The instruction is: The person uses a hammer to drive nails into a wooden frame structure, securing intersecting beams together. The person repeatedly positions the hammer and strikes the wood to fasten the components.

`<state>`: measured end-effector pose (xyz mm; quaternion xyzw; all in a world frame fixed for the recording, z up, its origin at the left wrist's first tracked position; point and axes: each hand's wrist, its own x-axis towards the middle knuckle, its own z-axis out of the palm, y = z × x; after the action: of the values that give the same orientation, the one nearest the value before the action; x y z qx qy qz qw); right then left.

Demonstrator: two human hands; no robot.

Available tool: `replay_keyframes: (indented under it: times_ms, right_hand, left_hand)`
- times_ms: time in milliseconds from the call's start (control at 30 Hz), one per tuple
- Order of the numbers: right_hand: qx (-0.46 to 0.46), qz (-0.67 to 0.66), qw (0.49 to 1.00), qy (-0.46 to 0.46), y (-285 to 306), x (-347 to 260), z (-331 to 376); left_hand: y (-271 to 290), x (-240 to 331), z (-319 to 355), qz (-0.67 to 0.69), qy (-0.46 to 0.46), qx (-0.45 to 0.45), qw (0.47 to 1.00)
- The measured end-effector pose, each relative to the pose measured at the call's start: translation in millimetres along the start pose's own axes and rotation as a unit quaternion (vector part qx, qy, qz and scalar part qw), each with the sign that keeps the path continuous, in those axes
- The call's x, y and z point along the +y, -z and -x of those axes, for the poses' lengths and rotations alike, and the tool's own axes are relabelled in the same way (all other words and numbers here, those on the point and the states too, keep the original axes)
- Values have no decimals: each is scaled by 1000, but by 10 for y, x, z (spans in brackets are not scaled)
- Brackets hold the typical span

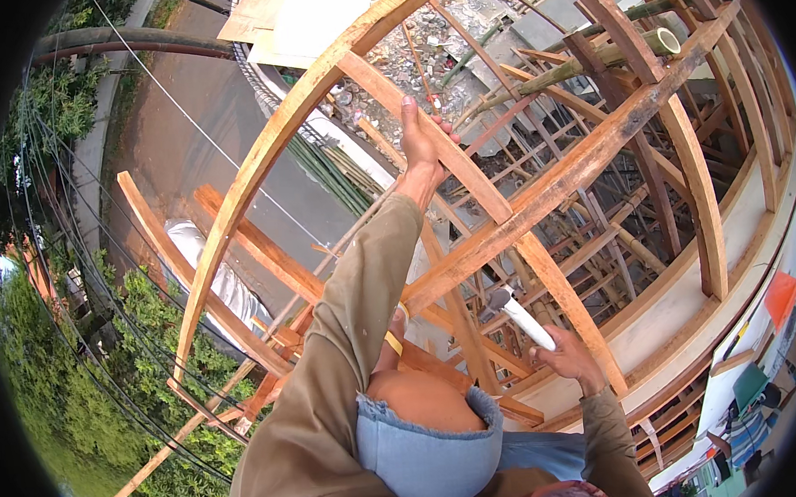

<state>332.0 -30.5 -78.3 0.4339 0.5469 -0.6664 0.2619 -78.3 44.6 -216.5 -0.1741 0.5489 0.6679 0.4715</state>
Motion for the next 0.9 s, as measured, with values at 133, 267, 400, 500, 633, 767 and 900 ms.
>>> replay_keyframes:
  times_ms: [133, 267, 400, 500, 633, 767, 900]
  right_hand:
    - [68, 48, 992, 92, 225, -698, 234]
    - [181, 179, 928, 271, 369, -1936, -427]
    - [204, 482, 799, 297, 322, -3024, -1022]
    - [196, 588, 661, 422, -14, -3510, -1210]
    - [100, 699, 567, 424, -381, -3941, -1405]
    - [148, 777, 554, 261, -370, -4222, -1676]
    - [220, 739, 583, 255, -332, -4216, -1712]
  left_hand:
    - [77, -30, -48, -30, -3, -14, 999]
    - [198, -83, -36, 23, -1, -79, 997]
    - [237, -197, 38, 68, 19, -151, 986]
    - [244, -263, 95, 220, 97, -114, 964]
    - [199, -253, 96, 174, 39, -109, 978]
    - [76, -215, 31, 152, 14, -88, 984]
    - [47, -203, 17, 135, 6, -87, 987]
